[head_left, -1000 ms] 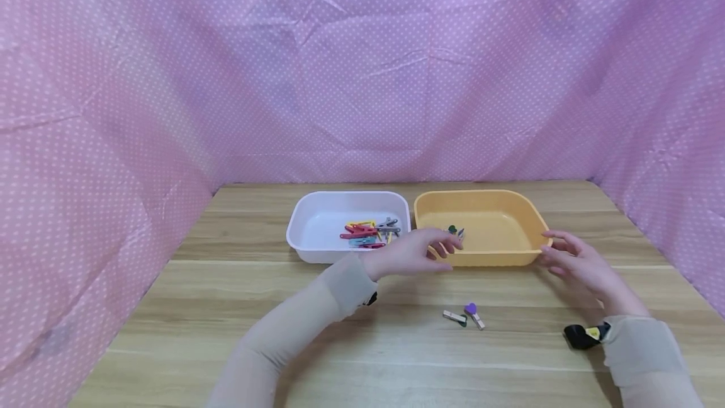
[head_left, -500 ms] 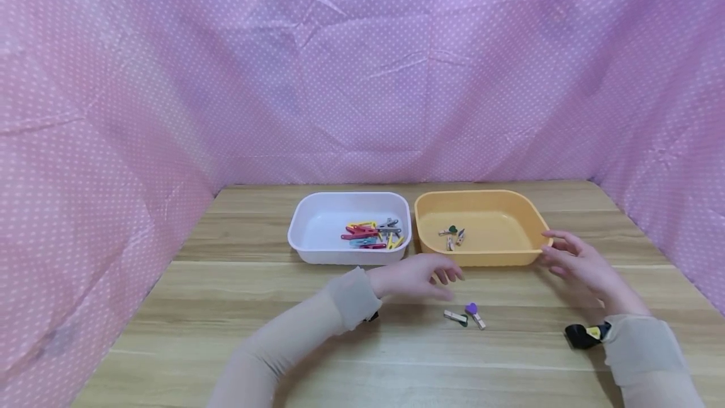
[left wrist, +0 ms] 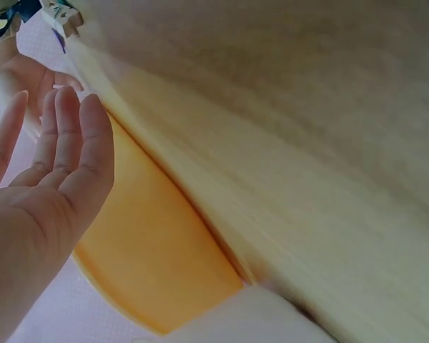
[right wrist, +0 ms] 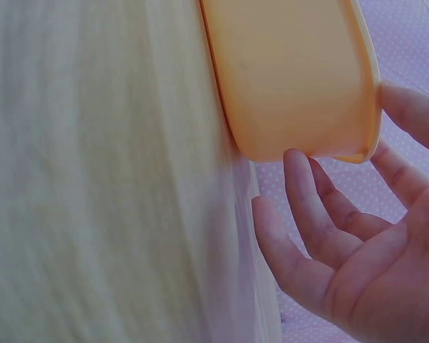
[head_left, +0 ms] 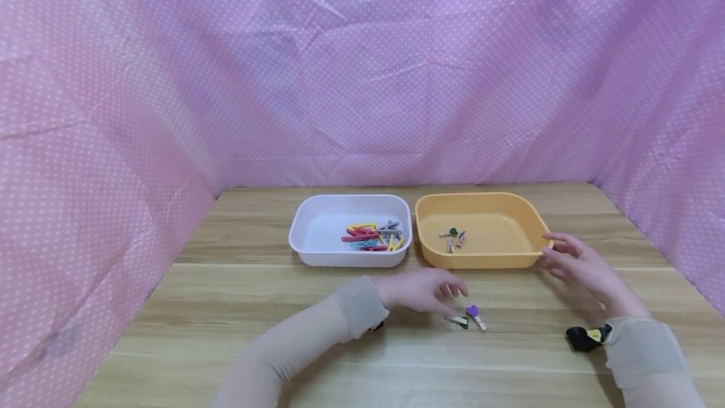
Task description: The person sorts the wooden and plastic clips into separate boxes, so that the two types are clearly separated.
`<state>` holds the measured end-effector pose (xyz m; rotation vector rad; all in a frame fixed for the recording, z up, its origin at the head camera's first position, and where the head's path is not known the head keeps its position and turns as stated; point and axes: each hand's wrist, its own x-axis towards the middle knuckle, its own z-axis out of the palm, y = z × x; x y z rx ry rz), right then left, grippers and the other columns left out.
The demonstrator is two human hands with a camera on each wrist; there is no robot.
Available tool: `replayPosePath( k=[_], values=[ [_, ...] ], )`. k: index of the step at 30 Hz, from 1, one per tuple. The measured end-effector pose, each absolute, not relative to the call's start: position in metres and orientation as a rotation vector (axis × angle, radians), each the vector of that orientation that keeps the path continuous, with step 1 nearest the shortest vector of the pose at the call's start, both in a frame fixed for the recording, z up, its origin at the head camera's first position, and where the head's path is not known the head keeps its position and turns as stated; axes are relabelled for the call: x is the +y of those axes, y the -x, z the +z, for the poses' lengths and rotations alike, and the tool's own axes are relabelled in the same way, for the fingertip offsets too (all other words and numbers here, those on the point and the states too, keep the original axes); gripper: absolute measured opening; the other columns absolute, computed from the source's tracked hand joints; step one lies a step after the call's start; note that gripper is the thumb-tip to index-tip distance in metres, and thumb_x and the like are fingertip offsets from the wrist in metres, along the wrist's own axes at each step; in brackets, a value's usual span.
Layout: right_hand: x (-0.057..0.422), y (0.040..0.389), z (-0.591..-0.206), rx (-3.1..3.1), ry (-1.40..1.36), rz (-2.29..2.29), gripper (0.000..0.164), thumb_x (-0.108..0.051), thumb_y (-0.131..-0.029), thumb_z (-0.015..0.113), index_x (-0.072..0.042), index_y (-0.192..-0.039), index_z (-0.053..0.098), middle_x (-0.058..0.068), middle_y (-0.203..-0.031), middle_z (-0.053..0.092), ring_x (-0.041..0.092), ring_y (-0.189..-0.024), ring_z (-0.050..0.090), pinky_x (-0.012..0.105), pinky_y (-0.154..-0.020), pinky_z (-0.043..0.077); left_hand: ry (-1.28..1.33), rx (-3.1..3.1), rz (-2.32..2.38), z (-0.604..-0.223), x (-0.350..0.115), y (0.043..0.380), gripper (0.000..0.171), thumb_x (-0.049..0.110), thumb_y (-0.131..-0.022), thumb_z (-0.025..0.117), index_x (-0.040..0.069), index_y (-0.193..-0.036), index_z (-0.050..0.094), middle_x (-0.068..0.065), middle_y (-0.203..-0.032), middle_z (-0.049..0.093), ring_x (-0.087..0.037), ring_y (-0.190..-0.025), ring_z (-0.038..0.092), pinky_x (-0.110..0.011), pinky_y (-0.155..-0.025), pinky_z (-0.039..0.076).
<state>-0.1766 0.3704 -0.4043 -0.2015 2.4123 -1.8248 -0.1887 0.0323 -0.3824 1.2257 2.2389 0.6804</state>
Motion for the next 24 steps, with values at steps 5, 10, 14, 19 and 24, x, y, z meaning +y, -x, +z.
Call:
replayPosePath(
  k=[5,10,14,19,24],
  values=[
    [0.3714,0.1772,-0.4061,2.397,0.208,-1.842,0.026,-0.012,-0.097,0.052,-0.032,-0.114,0.05,-0.017,-0.098,0.056,0.0,-0.086,0.061,0.015,-0.074,0.053,-1.233,2.26,0.631,-0.383,0.0341,0.187,0.039,0.024,-0.084,0.072,0.015,-0.121,0.06,0.002,-0.112,0.064,-0.001,-0.097,0.057,-0.011,-0.084,0.044],
    [0.3718,0.1777,-0.4066,2.411,0.213,-1.831,0.027,-0.012,-0.097,0.051,-0.033,-0.114,0.05,-0.018,-0.097,0.056,0.001,-0.085,0.062,0.015,-0.074,0.053,-1.21,2.261,0.618,-0.3826,0.0352,0.186,0.039,0.023,-0.084,0.073,0.016,-0.12,0.06,0.003,-0.112,0.064,-0.001,-0.097,0.056,-0.012,-0.084,0.044],
    [0.3711,0.1776,-0.4061,2.428,0.196,-1.81,0.027,-0.013,-0.098,0.051,-0.034,-0.114,0.051,-0.019,-0.097,0.055,0.0,-0.085,0.061,0.015,-0.074,0.053,-1.189,2.247,0.603,-0.3827,0.036,0.1853,0.04,0.021,-0.084,0.073,0.017,-0.121,0.06,0.005,-0.111,0.064,-0.001,-0.097,0.056,-0.013,-0.086,0.044],
    [0.3703,0.1772,-0.4052,2.434,0.18,-1.789,0.026,-0.014,-0.098,0.051,-0.034,-0.115,0.05,-0.02,-0.098,0.054,-0.001,-0.086,0.06,0.015,-0.074,0.053,-1.176,2.223,0.563,-0.3865,0.0382,0.1855,0.041,0.02,-0.084,0.072,0.019,-0.123,0.059,0.004,-0.112,0.063,-0.002,-0.099,0.056,-0.014,-0.088,0.044],
    [0.37,0.1769,-0.4042,2.448,0.198,-1.773,0.026,-0.014,-0.098,0.05,-0.033,-0.116,0.049,-0.021,-0.098,0.054,-0.002,-0.086,0.06,0.016,-0.074,0.053,-1.179,2.213,0.517,-0.3888,0.0411,0.1847,0.042,0.021,-0.083,0.073,0.022,-0.123,0.059,0.005,-0.111,0.061,-0.001,-0.096,0.055,-0.014,-0.086,0.043]
  ],
)
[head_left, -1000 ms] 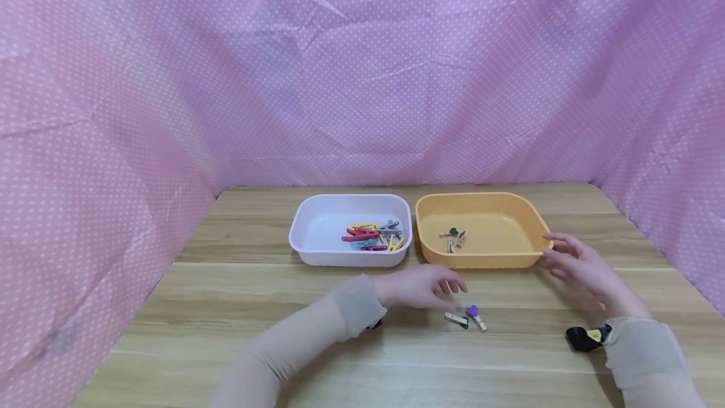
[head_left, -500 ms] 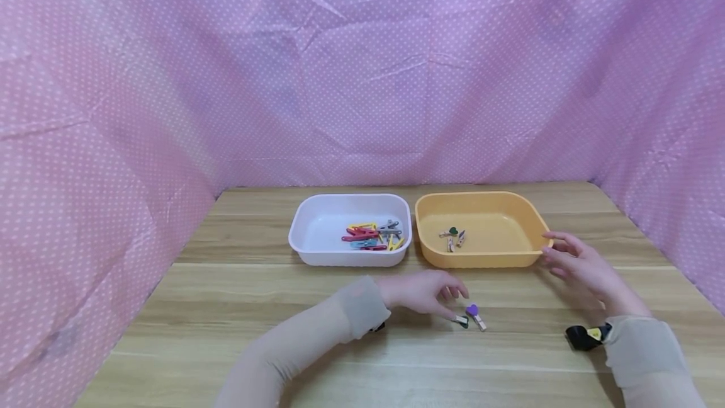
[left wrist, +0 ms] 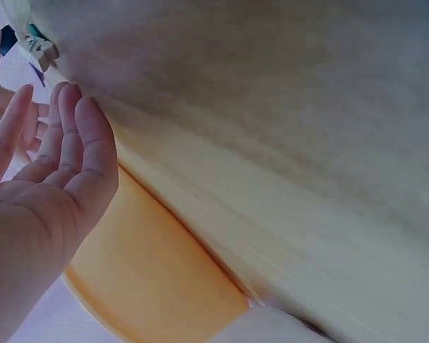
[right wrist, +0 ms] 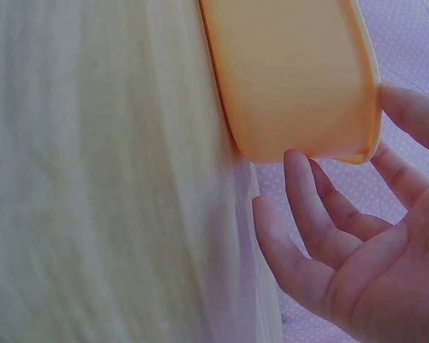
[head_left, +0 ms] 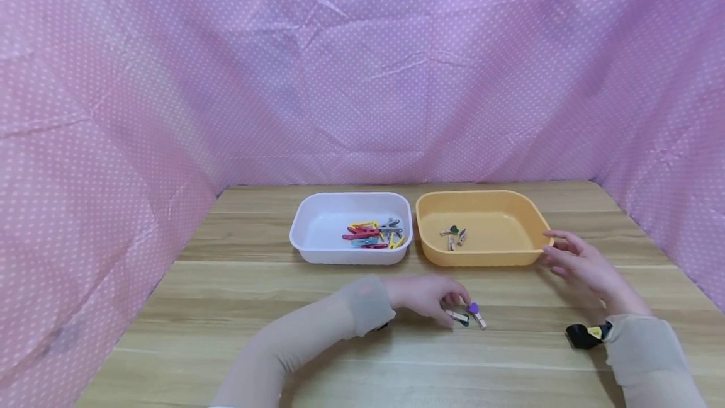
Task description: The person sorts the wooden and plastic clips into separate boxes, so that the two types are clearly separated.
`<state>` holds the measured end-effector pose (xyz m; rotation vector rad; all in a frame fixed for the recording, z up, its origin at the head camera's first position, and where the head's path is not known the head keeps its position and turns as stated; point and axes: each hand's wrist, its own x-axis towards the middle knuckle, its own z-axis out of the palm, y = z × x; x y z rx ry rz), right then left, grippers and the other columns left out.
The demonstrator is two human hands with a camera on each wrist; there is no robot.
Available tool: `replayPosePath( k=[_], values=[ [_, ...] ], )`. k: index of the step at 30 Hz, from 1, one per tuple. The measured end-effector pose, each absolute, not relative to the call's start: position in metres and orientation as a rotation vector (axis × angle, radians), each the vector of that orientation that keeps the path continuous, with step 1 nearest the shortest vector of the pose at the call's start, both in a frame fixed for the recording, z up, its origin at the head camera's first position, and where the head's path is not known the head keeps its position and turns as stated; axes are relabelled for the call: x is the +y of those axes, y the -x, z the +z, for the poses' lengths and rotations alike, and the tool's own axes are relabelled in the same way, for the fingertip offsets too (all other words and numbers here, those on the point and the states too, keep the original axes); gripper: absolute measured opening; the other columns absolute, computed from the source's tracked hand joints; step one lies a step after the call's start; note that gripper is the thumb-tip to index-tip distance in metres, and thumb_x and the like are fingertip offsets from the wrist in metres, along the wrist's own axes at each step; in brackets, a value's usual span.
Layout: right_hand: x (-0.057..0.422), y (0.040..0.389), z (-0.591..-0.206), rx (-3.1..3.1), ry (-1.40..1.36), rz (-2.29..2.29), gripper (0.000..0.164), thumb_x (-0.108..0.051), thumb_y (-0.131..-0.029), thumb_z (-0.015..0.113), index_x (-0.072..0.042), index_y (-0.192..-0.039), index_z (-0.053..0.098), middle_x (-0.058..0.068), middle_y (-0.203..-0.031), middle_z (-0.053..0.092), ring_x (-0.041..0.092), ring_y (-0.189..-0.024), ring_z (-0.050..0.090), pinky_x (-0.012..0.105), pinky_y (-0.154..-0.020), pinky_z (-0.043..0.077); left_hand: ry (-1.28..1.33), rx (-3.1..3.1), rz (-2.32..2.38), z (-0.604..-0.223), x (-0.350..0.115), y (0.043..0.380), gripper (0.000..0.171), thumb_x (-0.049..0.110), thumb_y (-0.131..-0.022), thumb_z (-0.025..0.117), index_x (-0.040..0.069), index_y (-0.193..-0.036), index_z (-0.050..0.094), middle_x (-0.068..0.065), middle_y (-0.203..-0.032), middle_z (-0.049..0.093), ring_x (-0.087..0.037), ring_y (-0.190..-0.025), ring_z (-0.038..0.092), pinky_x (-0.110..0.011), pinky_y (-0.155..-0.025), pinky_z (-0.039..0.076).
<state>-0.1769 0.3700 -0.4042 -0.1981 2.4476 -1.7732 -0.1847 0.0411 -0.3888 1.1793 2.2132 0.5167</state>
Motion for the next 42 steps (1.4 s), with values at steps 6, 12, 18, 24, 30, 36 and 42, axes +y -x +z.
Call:
replayPosePath(
  k=[6,12,18,24,30,36,42],
  values=[
    [0.37,0.177,-0.404,2.443,0.195,-1.774,0.025,-0.014,-0.098,0.05,-0.032,-0.116,0.049,-0.021,-0.098,0.054,-0.001,-0.086,0.059,0.016,-0.075,0.053,-1.286,2.234,0.449,-0.389,0.045,0.183,0.04,0.018,-0.082,0.074,0.019,-0.12,0.061,0.006,-0.104,0.06,0.0,-0.09,0.052,-0.009,-0.081,0.041],
    [0.369,0.176,-0.402,2.436,0.196,-1.782,0.025,-0.014,-0.098,0.05,-0.033,-0.116,0.049,-0.021,-0.098,0.054,-0.001,-0.086,0.061,0.015,-0.074,0.053,-1.33,2.244,0.416,-0.389,0.048,0.182,0.039,0.013,-0.083,0.073,0.019,-0.119,0.061,0.007,-0.099,0.058,0.001,-0.086,0.05,-0.008,-0.077,0.04],
    [0.37,0.176,-0.402,2.45,0.196,-1.78,0.027,-0.014,-0.098,0.051,-0.035,-0.115,0.05,-0.021,-0.096,0.056,-0.001,-0.085,0.061,0.015,-0.073,0.053,-1.384,2.258,0.38,-0.394,0.051,0.183,0.033,0.008,-0.084,0.07,0.016,-0.115,0.062,0.007,-0.095,0.058,0.002,-0.08,0.051,-0.006,-0.073,0.039],
    [0.37,0.177,-0.402,2.479,0.187,-1.733,0.027,-0.015,-0.098,0.052,-0.035,-0.116,0.049,-0.022,-0.097,0.054,-0.001,-0.085,0.061,0.015,-0.074,0.053,-1.419,2.272,0.359,-0.396,0.052,0.182,0.028,0.008,-0.085,0.069,0.013,-0.111,0.063,0.006,-0.092,0.059,0.001,-0.078,0.05,-0.006,-0.072,0.039],
    [0.369,0.177,-0.402,2.479,0.173,-1.732,0.026,-0.016,-0.098,0.052,-0.035,-0.116,0.049,-0.022,-0.096,0.054,-0.001,-0.085,0.061,0.016,-0.073,0.053,-1.418,2.277,0.368,-0.395,0.052,0.181,0.024,0.01,-0.084,0.07,0.013,-0.107,0.062,0.006,-0.089,0.058,0.001,-0.078,0.05,-0.006,-0.072,0.039],
    [0.369,0.177,-0.402,2.464,0.174,-1.761,0.026,-0.015,-0.097,0.052,-0.035,-0.114,0.05,-0.021,-0.095,0.055,-0.001,-0.083,0.062,0.016,-0.072,0.053,-1.458,2.239,0.348,-0.393,0.052,0.18,0.019,0.007,-0.085,0.068,0.011,-0.103,0.063,0.007,-0.086,0.059,0.001,-0.076,0.05,-0.005,-0.069,0.039],
    [0.37,0.176,-0.403,2.482,0.201,-1.755,0.028,-0.013,-0.097,0.052,-0.036,-0.114,0.051,-0.022,-0.096,0.055,-0.001,-0.083,0.062,0.016,-0.072,0.053,-1.45,2.227,0.349,-0.392,0.051,0.18,0.017,0.007,-0.086,0.067,0.011,-0.103,0.063,0.007,-0.085,0.059,0.001,-0.075,0.05,-0.005,-0.068,0.039]
  ],
)
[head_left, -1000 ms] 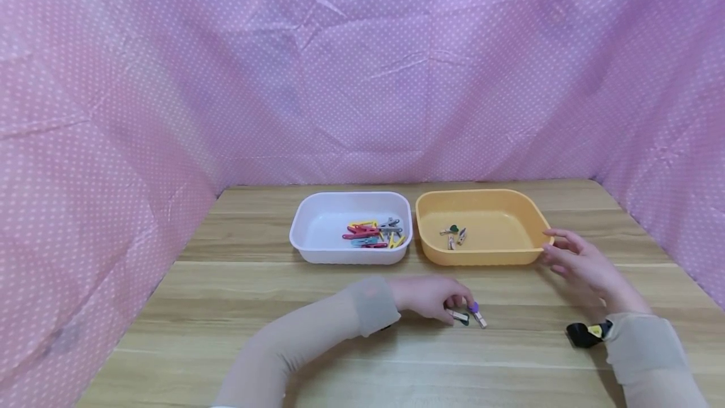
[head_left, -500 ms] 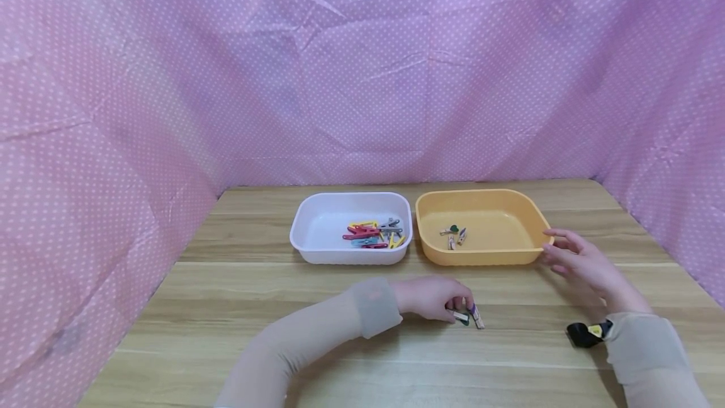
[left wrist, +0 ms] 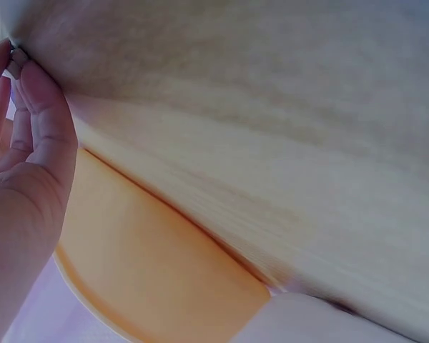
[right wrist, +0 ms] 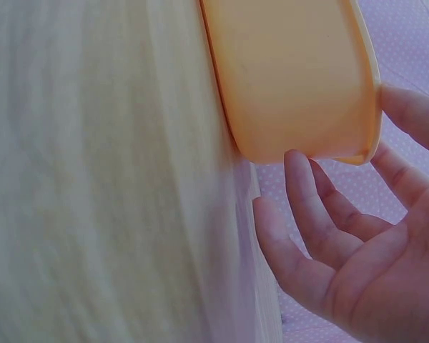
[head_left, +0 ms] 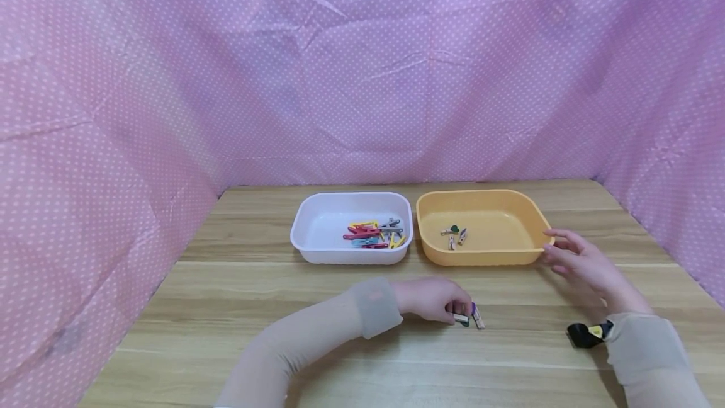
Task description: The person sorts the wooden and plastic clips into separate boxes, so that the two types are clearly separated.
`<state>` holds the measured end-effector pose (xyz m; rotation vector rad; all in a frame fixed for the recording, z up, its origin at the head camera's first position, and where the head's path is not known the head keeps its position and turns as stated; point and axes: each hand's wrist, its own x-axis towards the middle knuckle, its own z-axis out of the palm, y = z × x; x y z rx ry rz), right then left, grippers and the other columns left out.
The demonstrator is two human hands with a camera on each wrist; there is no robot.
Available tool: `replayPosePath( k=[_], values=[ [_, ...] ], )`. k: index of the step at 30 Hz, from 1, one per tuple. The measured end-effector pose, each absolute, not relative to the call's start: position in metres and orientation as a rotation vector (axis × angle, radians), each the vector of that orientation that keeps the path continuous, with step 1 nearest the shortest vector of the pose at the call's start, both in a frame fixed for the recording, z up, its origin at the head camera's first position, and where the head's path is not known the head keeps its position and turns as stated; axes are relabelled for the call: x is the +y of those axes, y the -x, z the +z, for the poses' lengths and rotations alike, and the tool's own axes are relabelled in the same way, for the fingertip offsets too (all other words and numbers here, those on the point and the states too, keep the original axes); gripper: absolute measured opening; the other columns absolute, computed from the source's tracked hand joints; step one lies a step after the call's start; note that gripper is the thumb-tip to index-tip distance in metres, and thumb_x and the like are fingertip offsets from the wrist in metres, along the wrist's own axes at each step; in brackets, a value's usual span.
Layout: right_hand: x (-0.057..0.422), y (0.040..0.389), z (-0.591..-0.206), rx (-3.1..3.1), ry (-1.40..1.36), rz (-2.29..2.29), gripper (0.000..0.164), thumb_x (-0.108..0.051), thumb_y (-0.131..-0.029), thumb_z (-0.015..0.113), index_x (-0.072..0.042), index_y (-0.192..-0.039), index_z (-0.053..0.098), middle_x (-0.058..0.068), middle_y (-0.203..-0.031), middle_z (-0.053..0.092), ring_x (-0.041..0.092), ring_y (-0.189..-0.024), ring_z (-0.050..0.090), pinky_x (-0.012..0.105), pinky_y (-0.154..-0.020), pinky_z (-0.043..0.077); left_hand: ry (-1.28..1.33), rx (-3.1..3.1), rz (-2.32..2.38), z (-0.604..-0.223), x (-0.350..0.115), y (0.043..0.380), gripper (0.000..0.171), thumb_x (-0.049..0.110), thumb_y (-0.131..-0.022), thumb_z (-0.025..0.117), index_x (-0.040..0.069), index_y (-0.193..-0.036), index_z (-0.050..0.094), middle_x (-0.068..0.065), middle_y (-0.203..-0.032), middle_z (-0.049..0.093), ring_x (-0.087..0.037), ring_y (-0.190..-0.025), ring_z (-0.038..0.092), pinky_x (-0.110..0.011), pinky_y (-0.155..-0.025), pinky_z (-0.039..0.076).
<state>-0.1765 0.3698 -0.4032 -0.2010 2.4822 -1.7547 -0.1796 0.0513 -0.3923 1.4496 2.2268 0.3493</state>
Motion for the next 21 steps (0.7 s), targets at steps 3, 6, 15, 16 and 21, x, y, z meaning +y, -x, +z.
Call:
replayPosePath(
  k=[3,6,15,16,21],
  values=[
    [0.37,0.176,-0.403,2.489,0.2,-1.743,0.028,-0.014,-0.097,0.052,-0.036,-0.115,0.05,-0.023,-0.096,0.055,-0.001,-0.084,0.062,0.016,-0.072,0.053,-1.422,2.219,0.368,-0.393,0.051,0.18,0.017,0.007,-0.087,0.066,0.012,-0.104,0.063,0.007,-0.085,0.058,0.001,-0.076,0.05,-0.006,-0.069,0.039],
    [0.37,0.177,-0.404,2.487,0.195,-1.749,0.027,-0.014,-0.097,0.052,-0.035,-0.115,0.05,-0.023,-0.096,0.055,-0.001,-0.084,0.062,0.016,-0.072,0.053,-1.404,2.214,0.389,-0.394,0.05,0.182,0.019,0.007,-0.088,0.066,0.012,-0.105,0.063,0.007,-0.086,0.058,0.001,-0.078,0.05,-0.006,-0.07,0.04],
    [0.37,0.177,-0.404,2.465,0.196,-1.771,0.027,-0.014,-0.097,0.052,-0.036,-0.114,0.051,-0.021,-0.096,0.055,-0.001,-0.083,0.062,0.016,-0.071,0.053,-1.341,2.22,0.539,-0.391,0.041,0.19,0.021,0.008,-0.089,0.065,0.012,-0.109,0.064,0.004,-0.088,0.062,0.001,-0.079,0.052,-0.007,-0.073,0.042],
    [0.37,0.177,-0.404,2.467,0.195,-1.768,0.027,-0.014,-0.097,0.052,-0.036,-0.114,0.051,-0.021,-0.096,0.055,-0.001,-0.083,0.062,0.016,-0.071,0.053,-1.337,2.222,0.556,-0.39,0.04,0.191,0.021,0.009,-0.089,0.065,0.012,-0.109,0.064,0.003,-0.089,0.062,0.001,-0.079,0.052,-0.007,-0.073,0.042],
    [0.37,0.177,-0.405,2.453,0.18,-1.768,0.025,-0.015,-0.098,0.051,-0.034,-0.114,0.05,-0.021,-0.097,0.054,-0.002,-0.085,0.06,0.016,-0.073,0.053,-1.251,2.211,0.695,-0.385,0.03,0.195,0.018,0.012,-0.09,0.064,0.015,-0.108,0.064,0.005,-0.088,0.062,0.001,-0.08,0.053,-0.01,-0.074,0.045]
  ],
)
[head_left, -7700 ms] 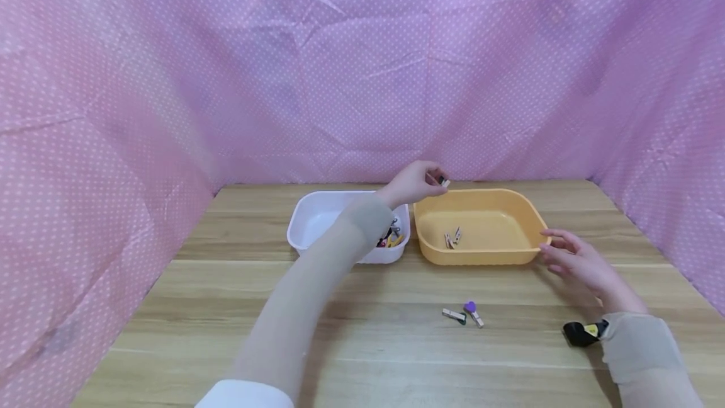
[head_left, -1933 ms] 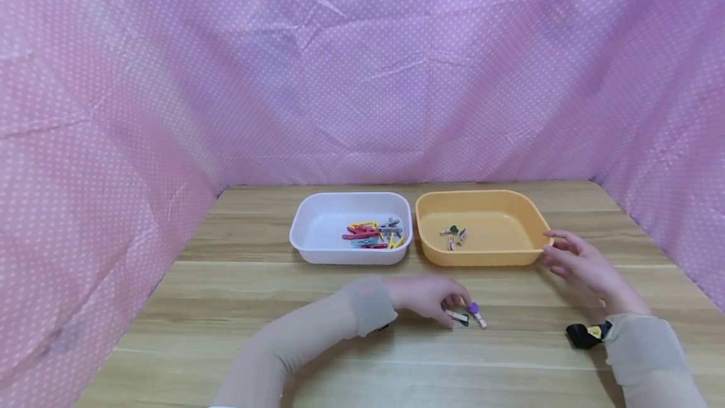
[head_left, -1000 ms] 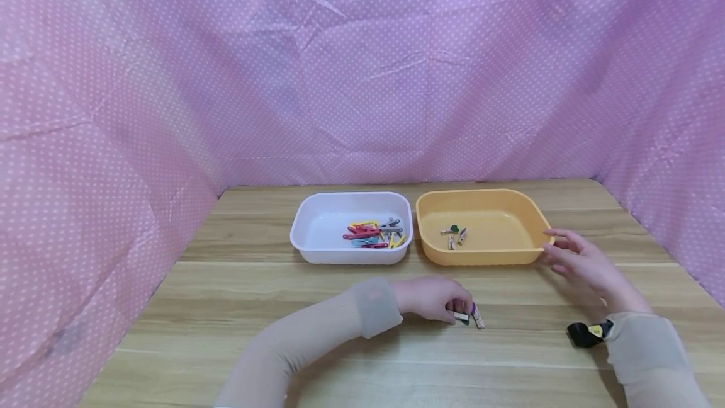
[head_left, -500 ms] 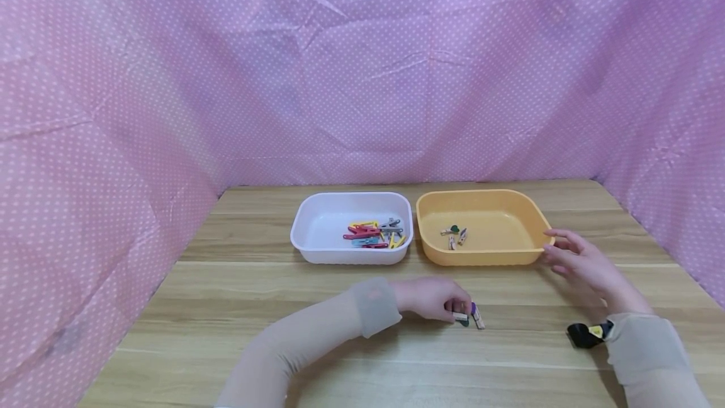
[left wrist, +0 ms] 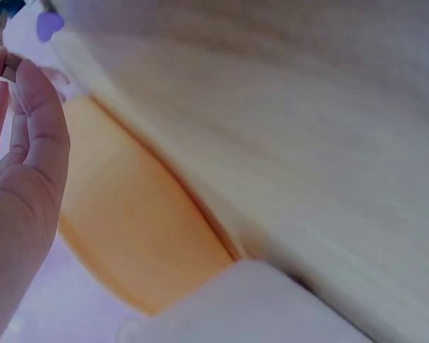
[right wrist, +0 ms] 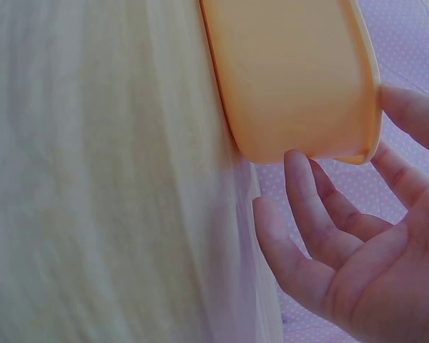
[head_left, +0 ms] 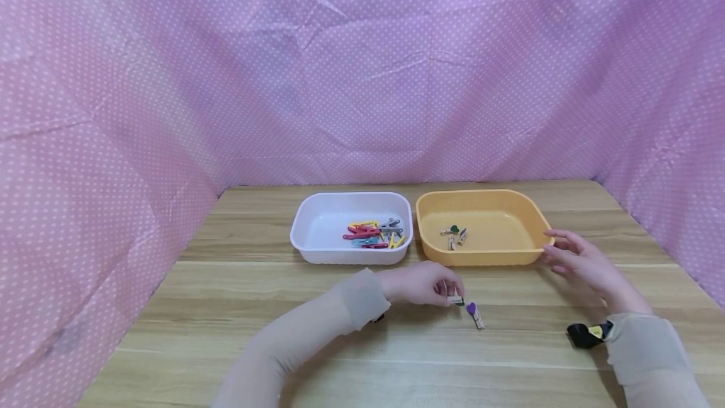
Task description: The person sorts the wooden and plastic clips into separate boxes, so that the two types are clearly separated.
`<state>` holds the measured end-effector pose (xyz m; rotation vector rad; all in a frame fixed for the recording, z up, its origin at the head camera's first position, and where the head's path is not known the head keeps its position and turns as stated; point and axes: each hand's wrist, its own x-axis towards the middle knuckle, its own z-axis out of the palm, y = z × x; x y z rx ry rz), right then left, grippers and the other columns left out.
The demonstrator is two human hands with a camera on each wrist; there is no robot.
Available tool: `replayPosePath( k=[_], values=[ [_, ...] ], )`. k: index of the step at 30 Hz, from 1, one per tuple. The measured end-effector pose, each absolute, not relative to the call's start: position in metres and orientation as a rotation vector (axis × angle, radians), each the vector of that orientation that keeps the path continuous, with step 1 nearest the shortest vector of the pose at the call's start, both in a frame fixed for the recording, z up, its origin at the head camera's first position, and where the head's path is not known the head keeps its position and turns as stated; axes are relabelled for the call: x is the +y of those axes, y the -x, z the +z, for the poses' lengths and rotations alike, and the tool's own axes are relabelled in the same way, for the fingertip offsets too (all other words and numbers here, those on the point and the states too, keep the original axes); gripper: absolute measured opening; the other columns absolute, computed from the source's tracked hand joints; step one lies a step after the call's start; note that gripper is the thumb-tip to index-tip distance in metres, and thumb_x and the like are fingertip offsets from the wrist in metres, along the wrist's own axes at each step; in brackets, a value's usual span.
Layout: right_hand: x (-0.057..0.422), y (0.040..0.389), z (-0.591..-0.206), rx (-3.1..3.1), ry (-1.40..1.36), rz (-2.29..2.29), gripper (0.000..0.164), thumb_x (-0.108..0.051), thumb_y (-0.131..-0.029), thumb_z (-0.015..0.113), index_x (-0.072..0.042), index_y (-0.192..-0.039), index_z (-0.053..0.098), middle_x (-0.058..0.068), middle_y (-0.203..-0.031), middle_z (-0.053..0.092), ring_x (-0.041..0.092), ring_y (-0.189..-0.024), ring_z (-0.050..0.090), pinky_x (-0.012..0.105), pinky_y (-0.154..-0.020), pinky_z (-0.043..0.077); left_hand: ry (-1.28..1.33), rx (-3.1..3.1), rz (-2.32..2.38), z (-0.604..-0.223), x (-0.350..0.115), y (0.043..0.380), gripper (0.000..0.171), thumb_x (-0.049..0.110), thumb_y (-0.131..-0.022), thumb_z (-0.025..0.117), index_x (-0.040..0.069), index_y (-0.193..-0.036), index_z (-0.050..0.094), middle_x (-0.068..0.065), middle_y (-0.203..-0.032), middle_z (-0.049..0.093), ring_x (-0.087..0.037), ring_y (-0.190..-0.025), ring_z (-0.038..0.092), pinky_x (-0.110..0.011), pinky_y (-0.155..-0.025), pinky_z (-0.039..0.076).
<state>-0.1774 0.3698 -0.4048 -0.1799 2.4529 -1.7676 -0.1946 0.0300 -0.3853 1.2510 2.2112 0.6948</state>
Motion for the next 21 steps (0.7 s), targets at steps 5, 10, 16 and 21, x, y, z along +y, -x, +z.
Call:
replayPosePath(
  k=[5,10,16,21],
  values=[
    [0.369,0.177,-0.404,2.461,0.187,-1.757,0.024,-0.016,-0.098,0.051,-0.034,-0.115,0.049,-0.021,-0.097,0.053,-0.002,-0.085,0.06,0.016,-0.073,0.053,-1.183,2.215,0.806,-0.377,0.017,0.198,0.018,0.015,-0.09,0.064,0.017,-0.108,0.064,0.009,-0.09,0.061,0.001,-0.083,0.054,-0.012,-0.076,0.047],
    [0.367,0.179,-0.402,2.464,0.195,-1.752,0.026,-0.015,-0.098,0.051,-0.035,-0.115,0.049,-0.02,-0.097,0.054,-0.001,-0.085,0.061,0.016,-0.074,0.053,-1.184,2.246,0.868,-0.371,0.007,0.205,0.02,0.009,-0.091,0.062,0.014,-0.11,0.064,0.006,-0.094,0.063,0.001,-0.085,0.055,-0.012,-0.079,0.047],
    [0.369,0.178,-0.401,2.476,0.21,-1.714,0.03,-0.013,-0.098,0.05,-0.039,-0.114,0.049,-0.02,-0.097,0.056,-0.002,-0.085,0.061,0.016,-0.073,0.053,-1.196,2.296,0.918,-0.362,-0.001,0.212,0.019,0.007,-0.09,0.063,0.01,-0.108,0.066,0.003,-0.091,0.064,0.0,-0.082,0.055,-0.012,-0.078,0.048],
    [0.371,0.18,-0.4,2.513,0.216,-1.658,0.034,-0.012,-0.098,0.051,-0.043,-0.112,0.049,-0.024,-0.095,0.055,-0.002,-0.083,0.061,0.018,-0.07,0.054,-1.173,2.342,0.967,-0.354,-0.009,0.217,0.018,0.008,-0.09,0.063,0.01,-0.108,0.066,0.003,-0.09,0.063,-0.001,-0.082,0.055,-0.013,-0.078,0.049]
  ],
)
